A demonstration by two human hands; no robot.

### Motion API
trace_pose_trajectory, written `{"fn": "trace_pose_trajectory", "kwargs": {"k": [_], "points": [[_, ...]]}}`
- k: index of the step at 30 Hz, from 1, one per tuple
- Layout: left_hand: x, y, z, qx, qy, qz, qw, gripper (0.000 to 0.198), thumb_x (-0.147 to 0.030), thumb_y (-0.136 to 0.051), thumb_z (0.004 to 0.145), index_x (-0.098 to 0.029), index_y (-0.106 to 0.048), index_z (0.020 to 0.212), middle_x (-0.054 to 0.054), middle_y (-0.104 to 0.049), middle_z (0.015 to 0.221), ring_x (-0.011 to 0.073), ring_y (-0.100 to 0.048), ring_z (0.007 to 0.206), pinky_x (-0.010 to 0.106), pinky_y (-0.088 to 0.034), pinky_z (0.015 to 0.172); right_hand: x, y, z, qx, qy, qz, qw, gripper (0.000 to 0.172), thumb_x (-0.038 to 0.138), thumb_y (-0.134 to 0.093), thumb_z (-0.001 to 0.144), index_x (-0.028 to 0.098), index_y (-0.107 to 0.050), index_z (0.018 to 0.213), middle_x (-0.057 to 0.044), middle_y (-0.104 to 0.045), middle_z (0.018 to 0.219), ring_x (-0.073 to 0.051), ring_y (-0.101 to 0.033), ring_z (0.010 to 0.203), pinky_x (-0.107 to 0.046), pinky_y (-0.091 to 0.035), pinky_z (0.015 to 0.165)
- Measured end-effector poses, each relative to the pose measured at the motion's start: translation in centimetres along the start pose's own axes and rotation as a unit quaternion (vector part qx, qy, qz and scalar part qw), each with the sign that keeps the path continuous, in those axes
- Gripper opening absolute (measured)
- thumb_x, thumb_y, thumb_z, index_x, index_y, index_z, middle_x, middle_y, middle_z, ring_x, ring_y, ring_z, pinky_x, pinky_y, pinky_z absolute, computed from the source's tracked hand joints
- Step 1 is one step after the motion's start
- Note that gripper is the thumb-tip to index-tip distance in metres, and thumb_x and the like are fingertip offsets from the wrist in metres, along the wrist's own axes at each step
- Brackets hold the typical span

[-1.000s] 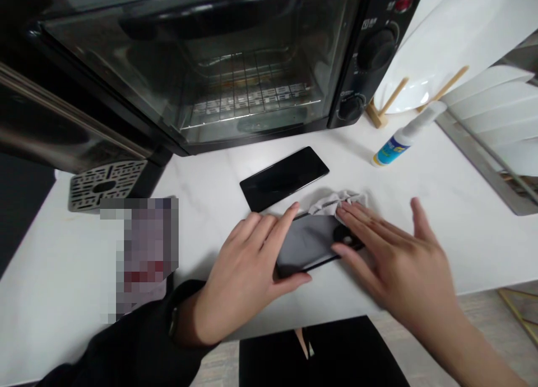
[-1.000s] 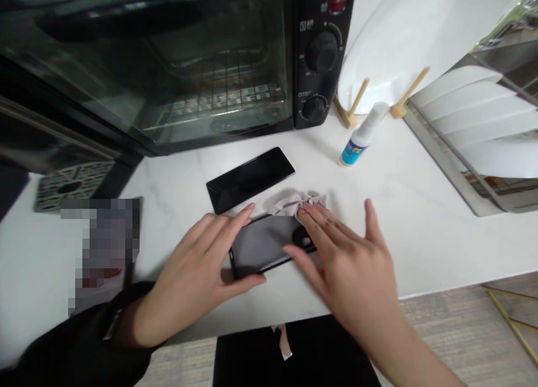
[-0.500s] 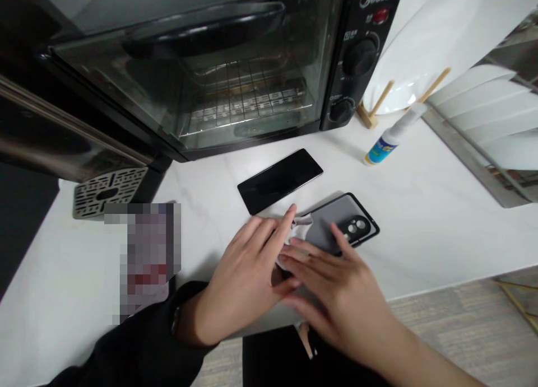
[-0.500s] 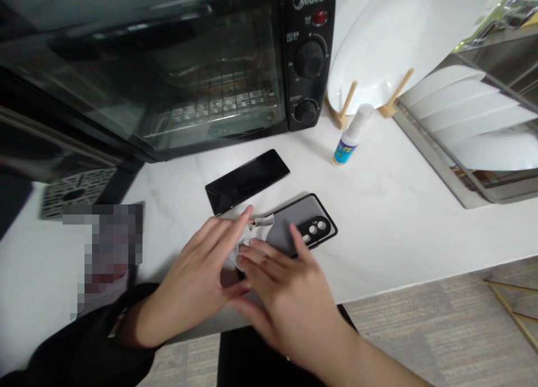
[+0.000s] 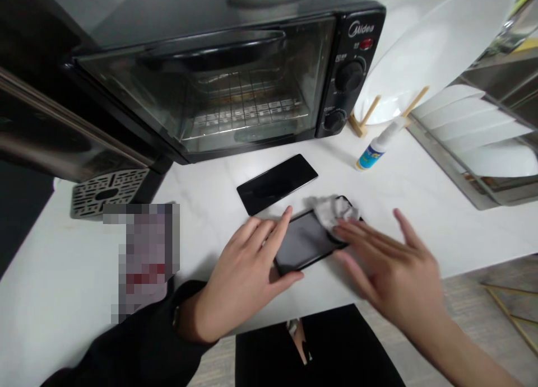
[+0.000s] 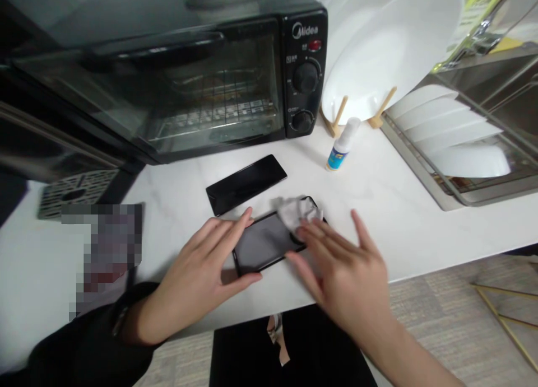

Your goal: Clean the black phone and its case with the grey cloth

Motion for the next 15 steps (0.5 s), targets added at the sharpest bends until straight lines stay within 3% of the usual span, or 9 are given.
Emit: {"fn": "trace_pose_trajectory", "kwargs": {"k": [2, 4, 6, 8, 10, 12, 15], "points": [[-0.1, 0.0, 0.1, -0.001, -0.005, -0.004, 1.000, 0.105, -0.060, -0.075, 0.090, -0.013, -0.022, 0.168, 0.014, -0.063, 0.134, 0.0329, -0.055, 0.119, 0.050, -0.050, 0.108, -0.6, 0.4, -0.3, -0.020, -0.017, -0.053, 0.998, 0.033, 0.038, -0.058, 0.106, 0.017, -0.073, 0.128, -0.007, -0.079, 0.129, -0.025, -0.077, 0.119, -0.052, -0.024, 0.134], [0.0, 0.0, 0.2, -0.001, -0.007, -0.012, 1.000, 0.104, -0.058, -0.075, 0.091, -0.014, -0.021, 0.168, 0.014, -0.063, 0.135, 0.0326, -0.055, 0.121, 0.050, -0.049, 0.109, 1.5, -0.4, -0.6, -0.017, 0.003, -0.042, 0.999, 0.059, 0.052, -0.058, 0.104, 0.003, -0.066, 0.137, -0.020, -0.069, 0.143, -0.035, -0.068, 0.134, -0.056, -0.037, 0.127], [0.2, -0.1, 0.3, 0.005, -0.006, -0.016, 1.000, 0.103, -0.048, -0.078, 0.091, -0.014, -0.019, 0.168, 0.013, -0.064, 0.132, 0.0318, -0.056, 0.121, 0.049, -0.049, 0.110, 4.8, -1.7, -0.6, -0.002, 0.060, 0.023, 0.998, 0.068, 0.059, -0.057, 0.102, 0.001, -0.066, 0.136, -0.019, -0.070, 0.143, -0.034, -0.066, 0.137, -0.050, -0.048, 0.120], [0.3, -0.2, 0.4, 0.009, -0.005, -0.017, 1.000, 0.103, -0.043, -0.079, 0.091, -0.014, -0.017, 0.169, 0.012, -0.065, 0.130, 0.0310, -0.056, 0.119, 0.047, -0.049, 0.109, 6.3, -2.5, -0.3, 0.028, 0.094, 0.082, 0.992, 0.062, 0.059, -0.054, 0.103, 0.006, -0.069, 0.134, -0.013, -0.074, 0.139, -0.029, -0.068, 0.134, -0.046, -0.050, 0.120], [0.4, -0.1, 0.3, 0.003, -0.005, -0.013, 1.000, 0.104, -0.051, -0.078, 0.091, -0.014, -0.018, 0.168, 0.014, -0.064, 0.134, 0.0317, -0.056, 0.120, 0.048, -0.050, 0.109, 4.8, -2.5, 0.3, 0.051, 0.078, 0.093, 0.991, 0.052, 0.054, -0.052, 0.106, 0.014, -0.069, 0.134, -0.008, -0.074, 0.139, -0.025, -0.070, 0.133, -0.048, -0.042, 0.126], [0.4, 0.0, 0.3, -0.004, -0.003, -0.009, 1.000, 0.107, -0.060, -0.076, 0.089, -0.016, -0.019, 0.168, 0.015, -0.063, 0.139, 0.0331, -0.056, 0.122, 0.050, -0.049, 0.110, 1.6, -1.8, 0.8, 0.046, 0.026, 0.048, 0.997, 0.045, 0.049, -0.053, 0.107, 0.019, -0.066, 0.139, -0.006, -0.072, 0.143, -0.025, -0.069, 0.133, -0.056, -0.029, 0.133], [0.3, -0.1, 0.2, -0.003, 0.000, -0.015, 1.000, 0.108, -0.062, -0.076, 0.088, -0.017, -0.020, 0.168, 0.014, -0.063, 0.141, 0.0335, -0.056, 0.124, 0.051, -0.048, 0.111, -1.1, -0.9, 1.0, 0.010, -0.040, -0.026, 0.999, 0.050, 0.048, -0.054, 0.107, 0.016, -0.061, 0.144, -0.012, -0.069, 0.147, -0.031, -0.067, 0.136, -0.063, -0.020, 0.133]]}}
Point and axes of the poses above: each hand's wrist, its own z-axis towards the middle knuckle, its own y-axis out of the back of the hand, x = y × z, the point moved 8 cm from there along z, towards the middle knuckle
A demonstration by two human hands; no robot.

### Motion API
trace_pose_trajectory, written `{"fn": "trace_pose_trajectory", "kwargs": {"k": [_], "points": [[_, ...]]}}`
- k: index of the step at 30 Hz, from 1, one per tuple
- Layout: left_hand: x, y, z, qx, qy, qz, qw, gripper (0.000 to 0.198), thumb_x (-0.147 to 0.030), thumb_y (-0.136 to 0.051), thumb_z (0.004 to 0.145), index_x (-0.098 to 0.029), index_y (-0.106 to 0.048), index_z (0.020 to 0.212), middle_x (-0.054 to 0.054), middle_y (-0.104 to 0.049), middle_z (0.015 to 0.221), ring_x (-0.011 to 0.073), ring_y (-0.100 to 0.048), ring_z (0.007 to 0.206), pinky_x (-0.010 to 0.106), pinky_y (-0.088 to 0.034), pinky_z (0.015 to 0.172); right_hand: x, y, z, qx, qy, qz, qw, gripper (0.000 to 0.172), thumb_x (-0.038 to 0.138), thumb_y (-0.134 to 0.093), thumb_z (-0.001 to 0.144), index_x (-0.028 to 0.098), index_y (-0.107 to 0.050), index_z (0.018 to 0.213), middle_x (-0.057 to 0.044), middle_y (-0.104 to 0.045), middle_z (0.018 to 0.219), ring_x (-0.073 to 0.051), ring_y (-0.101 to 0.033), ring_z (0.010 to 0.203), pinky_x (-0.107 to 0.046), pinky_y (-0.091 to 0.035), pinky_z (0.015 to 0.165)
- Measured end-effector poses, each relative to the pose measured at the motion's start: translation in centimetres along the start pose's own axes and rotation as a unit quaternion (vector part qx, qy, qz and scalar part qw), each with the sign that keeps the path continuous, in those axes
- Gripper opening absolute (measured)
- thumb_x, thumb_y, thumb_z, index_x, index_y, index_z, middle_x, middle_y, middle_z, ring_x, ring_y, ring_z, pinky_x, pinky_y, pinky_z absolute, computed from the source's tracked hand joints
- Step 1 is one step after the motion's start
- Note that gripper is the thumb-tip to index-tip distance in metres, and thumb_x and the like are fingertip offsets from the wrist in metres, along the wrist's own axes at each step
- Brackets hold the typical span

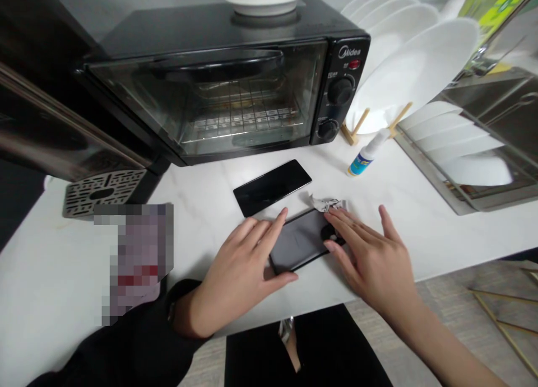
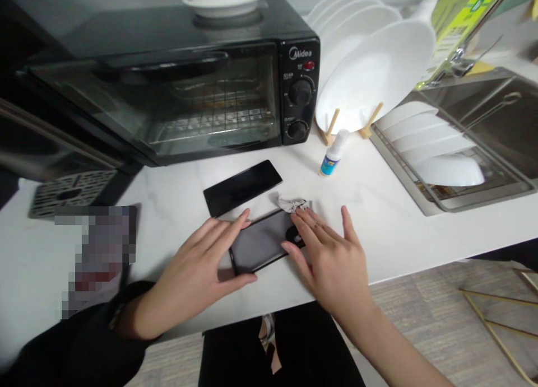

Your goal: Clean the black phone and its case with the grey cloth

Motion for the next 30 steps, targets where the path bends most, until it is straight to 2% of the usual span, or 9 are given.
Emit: {"fn": "trace_pose_trajectory", "kwargs": {"k": [6, 8, 11, 13, 17, 20, 23, 26, 30], "points": [[0.0, 0.0, 0.1, 0.005, -0.012, -0.026, 1.000, 0.104, -0.058, -0.075, 0.091, -0.014, -0.021, 0.168, 0.013, -0.066, 0.127, 0.0306, -0.058, 0.114, 0.047, -0.051, 0.106, 7.4, -2.2, -0.7, 0.080, 0.120, 0.183, 0.973, 0.053, 0.056, -0.053, 0.104, 0.013, -0.063, 0.134, -0.013, -0.075, 0.138, -0.025, -0.069, 0.133, -0.048, -0.043, 0.125], [0.1, 0.0, 0.1, 0.002, -0.004, -0.021, 1.000, 0.107, -0.063, -0.074, 0.089, -0.015, -0.021, 0.168, 0.013, -0.066, 0.130, 0.0315, -0.058, 0.115, 0.049, -0.051, 0.105, 6.0, -2.0, -0.3, 0.085, 0.099, 0.157, 0.979, 0.052, 0.057, -0.056, 0.103, 0.017, -0.063, 0.136, -0.011, -0.074, 0.139, -0.026, -0.068, 0.135, -0.052, -0.039, 0.127], [0.0, 0.1, 0.0, 0.001, 0.000, -0.018, 1.000, 0.112, -0.065, -0.077, 0.085, -0.016, -0.019, 0.168, 0.014, -0.065, 0.138, 0.0332, -0.057, 0.122, 0.051, -0.050, 0.109, 0.9, -0.6, 0.4, 0.025, 0.010, 0.036, 0.999, 0.042, 0.049, -0.057, 0.106, 0.022, -0.064, 0.136, -0.008, -0.077, 0.135, -0.029, -0.075, 0.124, -0.063, -0.027, 0.130], [-0.2, 0.0, 0.1, 0.009, -0.007, -0.030, 0.999, 0.116, -0.062, -0.081, 0.083, -0.017, -0.018, 0.169, 0.013, -0.065, 0.139, 0.0329, -0.057, 0.125, 0.051, -0.049, 0.112, -0.5, 0.0, 0.5, -0.007, -0.021, -0.015, 1.000, 0.041, 0.045, -0.056, 0.106, 0.018, -0.065, 0.136, -0.012, -0.076, 0.136, -0.032, -0.076, 0.121, -0.065, -0.027, 0.129], [-0.3, 0.2, 0.2, 0.007, -0.013, -0.051, 0.999, 0.115, -0.055, -0.084, 0.083, -0.019, -0.016, 0.169, 0.013, -0.066, 0.136, 0.0311, -0.060, 0.122, 0.049, -0.050, 0.110, 4.5, -1.5, 0.0, 0.032, 0.056, 0.074, 0.995, 0.052, 0.044, -0.056, 0.104, 0.008, -0.062, 0.141, -0.018, -0.071, 0.142, -0.033, -0.064, 0.139, -0.058, -0.038, 0.127], [-0.1, 0.2, 0.1, 0.009, -0.007, -0.043, 0.999, 0.110, -0.050, -0.083, 0.085, -0.016, -0.019, 0.169, 0.012, -0.068, 0.129, 0.0300, -0.060, 0.118, 0.047, -0.051, 0.108, 7.3, -2.2, -0.3, 0.090, 0.127, 0.158, 0.975, 0.046, 0.040, -0.053, 0.105, 0.011, -0.064, 0.139, -0.013, -0.073, 0.141, -0.027, -0.066, 0.137, -0.051, -0.043, 0.125], [-0.2, 0.1, 0.0, 0.006, -0.005, -0.026, 1.000, 0.112, -0.054, -0.083, 0.084, -0.015, -0.020, 0.168, 0.013, -0.066, 0.137, 0.0315, -0.058, 0.122, 0.048, -0.049, 0.111, 3.9, -1.4, 0.2, 0.068, 0.093, 0.100, 0.988, 0.035, 0.033, -0.054, 0.107, 0.022, -0.068, 0.136, -0.004, -0.075, 0.140, -0.023, -0.069, 0.134, -0.055, -0.033, 0.131], [-0.3, 0.0, 0.0, 0.005, -0.010, -0.014, 1.000, 0.111, -0.056, -0.082, 0.085, -0.014, -0.020, 0.168, 0.013, -0.065, 0.140, 0.0325, -0.056, 0.125, 0.049, -0.047, 0.113, 0.6, 0.0, 0.3, 0.002, 0.031, -0.005, 0.999, 0.038, 0.037, -0.057, 0.106, 0.020, -0.068, 0.139, -0.008, -0.075, 0.137, -0.028, -0.071, 0.130, -0.062, -0.026, 0.132], [-0.2, 0.1, 0.0, 0.008, -0.003, -0.020, 1.000, 0.112, -0.050, -0.085, 0.084, -0.015, -0.019, 0.168, 0.012, -0.067, 0.136, 0.0309, -0.057, 0.122, 0.046, -0.048, 0.110, 3.8, -0.6, -0.9, 0.050, 0.096, 0.075, 0.991, 0.047, 0.040, -0.057, 0.105, 0.013, -0.064, 0.143, -0.008, -0.070, 0.145, -0.025, -0.063, 0.141, -0.051, -0.027, 0.134]]}}
Point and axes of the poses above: each hand's wrist, its own z-axis towards the middle knuckle, its own y-axis out of the back of the hand, x = y × z, the point moved 8 cm from there along z, towards the middle knuckle
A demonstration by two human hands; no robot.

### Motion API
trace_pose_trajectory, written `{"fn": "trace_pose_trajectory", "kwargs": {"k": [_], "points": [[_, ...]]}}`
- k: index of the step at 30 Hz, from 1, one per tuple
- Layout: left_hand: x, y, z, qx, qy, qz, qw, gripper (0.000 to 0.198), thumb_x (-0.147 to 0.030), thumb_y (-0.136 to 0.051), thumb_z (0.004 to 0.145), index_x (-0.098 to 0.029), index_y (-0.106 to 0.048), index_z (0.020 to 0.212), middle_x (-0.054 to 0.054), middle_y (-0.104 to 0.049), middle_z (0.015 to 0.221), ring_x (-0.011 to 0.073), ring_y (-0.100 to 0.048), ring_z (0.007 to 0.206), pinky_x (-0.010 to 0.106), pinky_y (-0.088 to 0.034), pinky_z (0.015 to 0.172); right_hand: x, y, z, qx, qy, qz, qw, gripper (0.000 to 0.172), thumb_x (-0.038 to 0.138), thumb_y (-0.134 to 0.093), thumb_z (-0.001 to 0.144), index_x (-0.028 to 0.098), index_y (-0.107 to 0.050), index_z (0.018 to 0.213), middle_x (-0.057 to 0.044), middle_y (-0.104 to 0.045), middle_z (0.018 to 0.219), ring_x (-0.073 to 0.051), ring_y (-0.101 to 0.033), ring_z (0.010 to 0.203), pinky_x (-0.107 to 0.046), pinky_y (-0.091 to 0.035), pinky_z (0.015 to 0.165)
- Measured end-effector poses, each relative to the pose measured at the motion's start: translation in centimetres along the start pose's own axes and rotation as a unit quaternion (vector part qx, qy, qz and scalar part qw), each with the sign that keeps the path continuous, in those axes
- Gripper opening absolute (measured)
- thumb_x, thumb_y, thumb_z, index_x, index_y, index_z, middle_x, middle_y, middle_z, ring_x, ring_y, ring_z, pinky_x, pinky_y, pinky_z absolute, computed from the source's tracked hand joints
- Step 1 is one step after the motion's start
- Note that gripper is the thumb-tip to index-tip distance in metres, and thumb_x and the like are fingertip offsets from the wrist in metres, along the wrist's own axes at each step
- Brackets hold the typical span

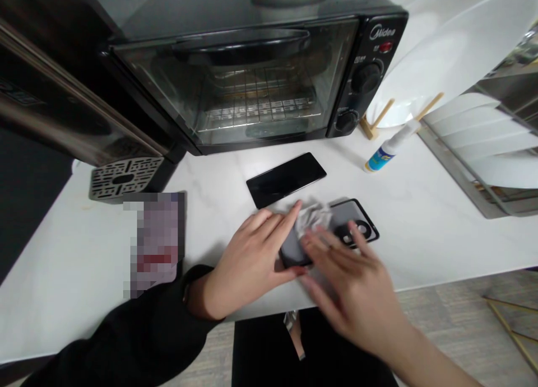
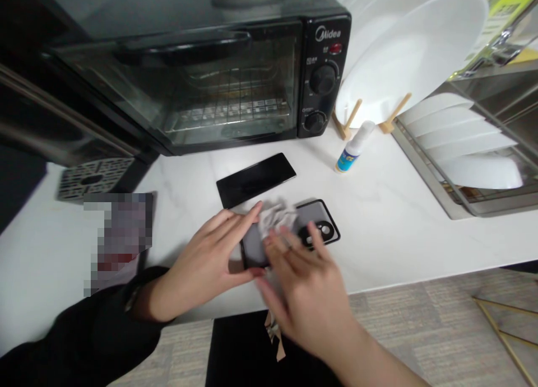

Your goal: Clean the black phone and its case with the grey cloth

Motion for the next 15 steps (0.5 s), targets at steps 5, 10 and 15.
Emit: {"fn": "trace_pose_trajectory", "kwargs": {"k": [5, 10, 15], "points": [[-0.1, 0.1, 0.0, 0.007, -0.002, 0.006, 1.000, 0.112, -0.057, -0.081, 0.086, -0.014, -0.019, 0.168, 0.012, -0.066, 0.137, 0.0315, -0.057, 0.121, 0.048, -0.048, 0.110, -1.9, 1.1, -0.4, -0.006, -0.007, 0.018, 1.000, 0.028, 0.031, -0.058, 0.106, 0.026, -0.072, 0.130, 0.002, -0.078, 0.133, -0.017, -0.073, 0.126, -0.047, -0.021, 0.136], [-0.2, 0.0, 0.1, 0.008, -0.015, -0.002, 1.000, 0.111, -0.057, -0.081, 0.086, -0.014, -0.019, 0.168, 0.012, -0.065, 0.140, 0.0312, -0.056, 0.123, 0.047, -0.046, 0.112, -2.5, 1.1, 0.1, -0.040, -0.033, -0.044, 0.998, 0.039, 0.035, -0.059, 0.105, 0.016, -0.068, 0.137, -0.010, -0.076, 0.136, -0.027, -0.070, 0.132, -0.055, -0.038, 0.127], [-0.1, -0.1, 0.0, 0.012, -0.014, -0.002, 1.000, 0.109, -0.054, -0.080, 0.088, -0.015, -0.018, 0.169, 0.011, -0.067, 0.132, 0.0309, -0.056, 0.120, 0.046, -0.046, 0.111, 2.1, -0.8, -0.5, 0.033, 0.053, 0.102, 0.993, 0.037, 0.029, -0.054, 0.105, 0.020, -0.066, 0.139, -0.003, -0.074, 0.141, -0.019, -0.066, 0.137, -0.046, -0.029, 0.133]]}}
Point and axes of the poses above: each hand's wrist, its own z-axis towards the middle knuckle, its own y-axis out of the back of the hand, x = y × z, the point moved 8 cm from there along z, towards the middle knuckle
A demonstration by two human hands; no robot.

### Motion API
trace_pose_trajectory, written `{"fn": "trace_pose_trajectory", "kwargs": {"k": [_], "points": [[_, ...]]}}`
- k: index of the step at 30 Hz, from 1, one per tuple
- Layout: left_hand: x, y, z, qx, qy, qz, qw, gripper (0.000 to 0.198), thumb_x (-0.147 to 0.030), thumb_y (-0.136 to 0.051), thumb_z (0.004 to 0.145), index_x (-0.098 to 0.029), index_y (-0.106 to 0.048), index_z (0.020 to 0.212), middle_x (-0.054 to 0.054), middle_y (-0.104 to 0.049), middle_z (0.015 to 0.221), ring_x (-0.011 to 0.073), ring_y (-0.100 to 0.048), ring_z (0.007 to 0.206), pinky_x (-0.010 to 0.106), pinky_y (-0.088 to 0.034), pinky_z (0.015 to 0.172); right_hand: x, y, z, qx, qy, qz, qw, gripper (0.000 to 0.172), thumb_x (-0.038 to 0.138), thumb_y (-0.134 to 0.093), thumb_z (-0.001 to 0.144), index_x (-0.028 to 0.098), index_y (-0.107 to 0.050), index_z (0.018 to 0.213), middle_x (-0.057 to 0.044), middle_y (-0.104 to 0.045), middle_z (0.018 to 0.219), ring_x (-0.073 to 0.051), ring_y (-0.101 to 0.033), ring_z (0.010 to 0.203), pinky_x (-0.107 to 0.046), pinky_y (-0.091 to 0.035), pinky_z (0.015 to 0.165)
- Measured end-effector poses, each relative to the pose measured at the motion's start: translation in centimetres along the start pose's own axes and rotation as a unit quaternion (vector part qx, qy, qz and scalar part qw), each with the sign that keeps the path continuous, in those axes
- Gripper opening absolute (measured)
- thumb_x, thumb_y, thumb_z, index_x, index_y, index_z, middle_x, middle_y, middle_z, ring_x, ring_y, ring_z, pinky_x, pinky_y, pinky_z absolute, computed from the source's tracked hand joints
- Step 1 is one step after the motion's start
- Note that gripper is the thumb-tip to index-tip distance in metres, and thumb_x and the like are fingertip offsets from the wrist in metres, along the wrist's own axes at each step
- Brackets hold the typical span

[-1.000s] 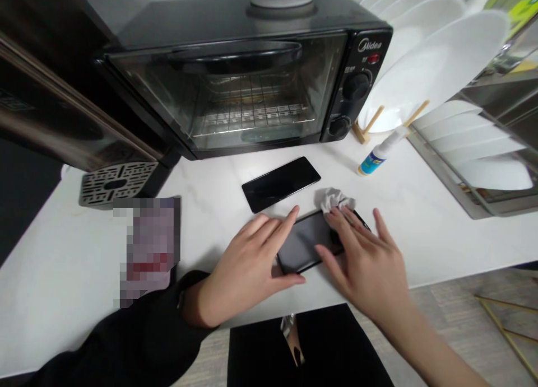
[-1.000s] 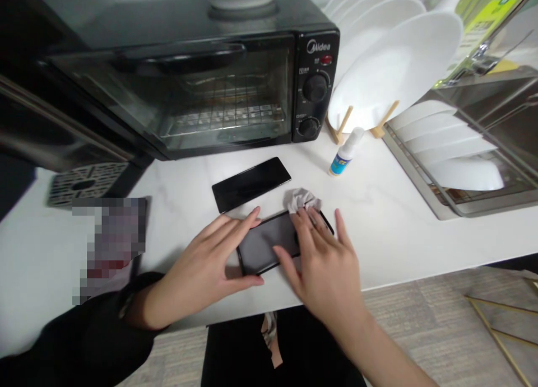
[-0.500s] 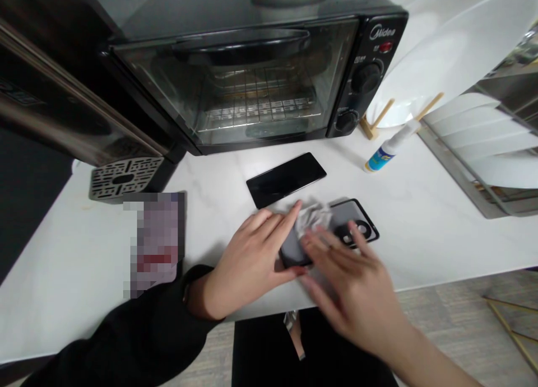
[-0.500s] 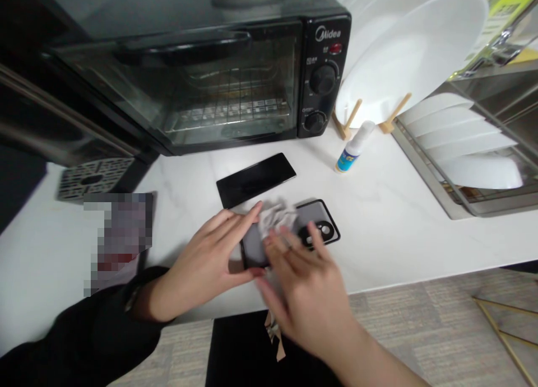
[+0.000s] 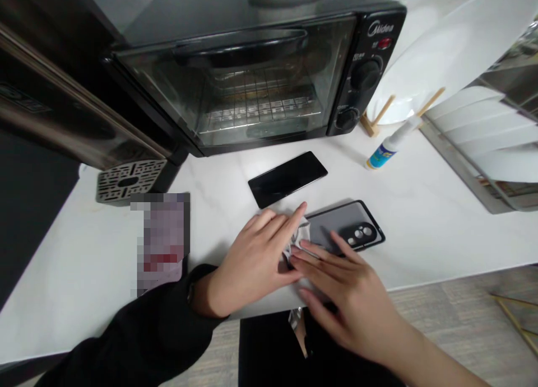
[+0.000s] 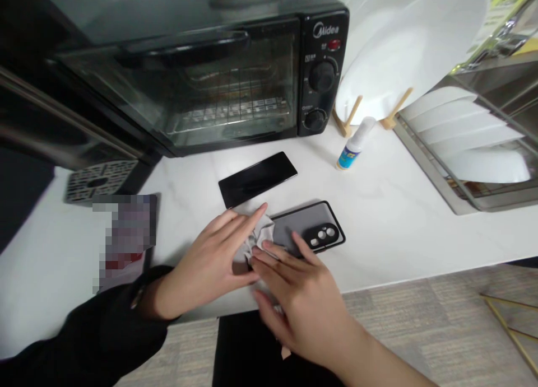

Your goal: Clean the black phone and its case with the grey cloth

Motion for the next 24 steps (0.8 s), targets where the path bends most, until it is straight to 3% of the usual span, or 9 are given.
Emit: {"fn": "trace_pose_trajectory", "kwargs": {"k": [3, 6, 8, 10, 13, 15, 17, 20, 24], "points": [[-0.2, -0.1, 0.0, 0.007, -0.009, 0.000, 1.000, 0.110, -0.059, -0.078, 0.088, -0.016, -0.017, 0.168, 0.011, -0.064, 0.141, 0.0316, -0.054, 0.123, 0.047, -0.044, 0.113, -3.1, 2.7, -1.8, -0.035, -0.032, -0.068, 0.997, 0.029, 0.026, -0.057, 0.105, 0.025, -0.069, 0.132, 0.001, -0.078, 0.134, -0.018, -0.073, 0.127, -0.046, -0.018, 0.137], [-0.4, -0.1, 0.0, 0.010, -0.019, -0.004, 1.000, 0.111, -0.058, -0.081, 0.086, -0.015, -0.019, 0.168, 0.011, -0.063, 0.144, 0.0311, -0.054, 0.123, 0.047, -0.043, 0.114, -5.8, 4.5, -2.7, -0.073, -0.074, -0.174, 0.979, 0.035, 0.034, -0.059, 0.105, 0.021, -0.068, 0.137, -0.005, -0.078, 0.133, -0.024, -0.074, 0.125, -0.051, -0.023, 0.135], [-0.4, 0.0, 0.1, 0.008, -0.024, -0.012, 1.000, 0.111, -0.058, -0.081, 0.086, -0.015, -0.019, 0.168, 0.011, -0.063, 0.144, 0.0306, -0.054, 0.123, 0.046, -0.043, 0.114, -5.0, 3.5, -2.0, -0.079, -0.087, -0.184, 0.976, 0.047, 0.041, -0.059, 0.105, 0.014, -0.063, 0.143, -0.011, -0.073, 0.142, -0.030, -0.067, 0.135, -0.055, -0.033, 0.131], [-0.3, 0.0, 0.1, 0.005, -0.022, -0.016, 1.000, 0.111, -0.057, -0.081, 0.086, -0.015, -0.019, 0.168, 0.011, -0.064, 0.140, 0.0306, -0.054, 0.123, 0.046, -0.044, 0.113, -2.5, 1.3, -0.6, -0.062, -0.072, -0.140, 0.985, 0.057, 0.046, -0.058, 0.104, 0.009, -0.059, 0.146, -0.015, -0.067, 0.149, -0.033, -0.059, 0.145, -0.056, -0.042, 0.125], [0.0, -0.1, 0.1, 0.009, -0.009, -0.011, 1.000, 0.110, -0.048, -0.083, 0.086, -0.017, -0.019, 0.169, 0.010, -0.065, 0.134, 0.0301, -0.055, 0.118, 0.045, -0.046, 0.110, 1.0, -1.2, 0.8, -0.012, -0.012, -0.053, 0.998, 0.056, 0.050, -0.052, 0.106, 0.010, -0.062, 0.143, -0.012, -0.071, 0.145, -0.029, -0.063, 0.140, -0.052, -0.045, 0.124], [0.1, -0.1, 0.0, 0.009, -0.004, -0.005, 1.000, 0.109, -0.049, -0.083, 0.086, -0.017, -0.019, 0.169, 0.010, -0.065, 0.135, 0.0303, -0.055, 0.118, 0.046, -0.045, 0.110, 0.4, -0.5, 0.5, -0.007, -0.005, -0.045, 0.999, 0.048, 0.048, -0.051, 0.107, 0.015, -0.065, 0.139, -0.008, -0.073, 0.142, -0.026, -0.067, 0.136, -0.052, -0.039, 0.128], [0.0, -0.1, 0.1, 0.006, -0.006, 0.000, 1.000, 0.109, -0.055, -0.080, 0.087, -0.017, -0.020, 0.169, 0.011, -0.064, 0.138, 0.0314, -0.054, 0.120, 0.047, -0.044, 0.112, -2.2, 1.6, -0.3, -0.034, -0.038, -0.094, 0.994, 0.038, 0.042, -0.054, 0.107, 0.021, -0.068, 0.135, -0.004, -0.075, 0.138, -0.025, -0.071, 0.130, -0.054, -0.030, 0.132], [-0.2, -0.1, 0.1, 0.003, -0.010, 0.006, 1.000, 0.108, -0.058, -0.079, 0.087, -0.016, -0.022, 0.168, 0.012, -0.063, 0.138, 0.0322, -0.053, 0.122, 0.048, -0.044, 0.113, -5.0, 3.7, -1.0, -0.090, -0.104, -0.206, 0.969, 0.039, 0.039, -0.057, 0.107, 0.017, -0.068, 0.137, -0.009, -0.077, 0.135, -0.029, -0.074, 0.124, -0.059, -0.029, 0.131], [-0.1, 0.0, 0.1, -0.004, -0.008, 0.004, 1.000, 0.107, -0.055, -0.080, 0.087, -0.015, -0.022, 0.168, 0.011, -0.064, 0.132, 0.0314, -0.054, 0.119, 0.047, -0.046, 0.110, -1.3, 0.1, 0.7, -0.053, -0.047, -0.133, 0.989, 0.057, 0.051, -0.056, 0.104, 0.008, -0.063, 0.141, -0.014, -0.071, 0.144, -0.033, -0.063, 0.140, -0.055, -0.040, 0.125]]}}
Point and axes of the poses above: each hand's wrist, its own z-axis towards the middle knuckle, its own y-axis out of the back of the hand, x = y × z, the point moved 8 cm from there along z, towards the middle knuckle
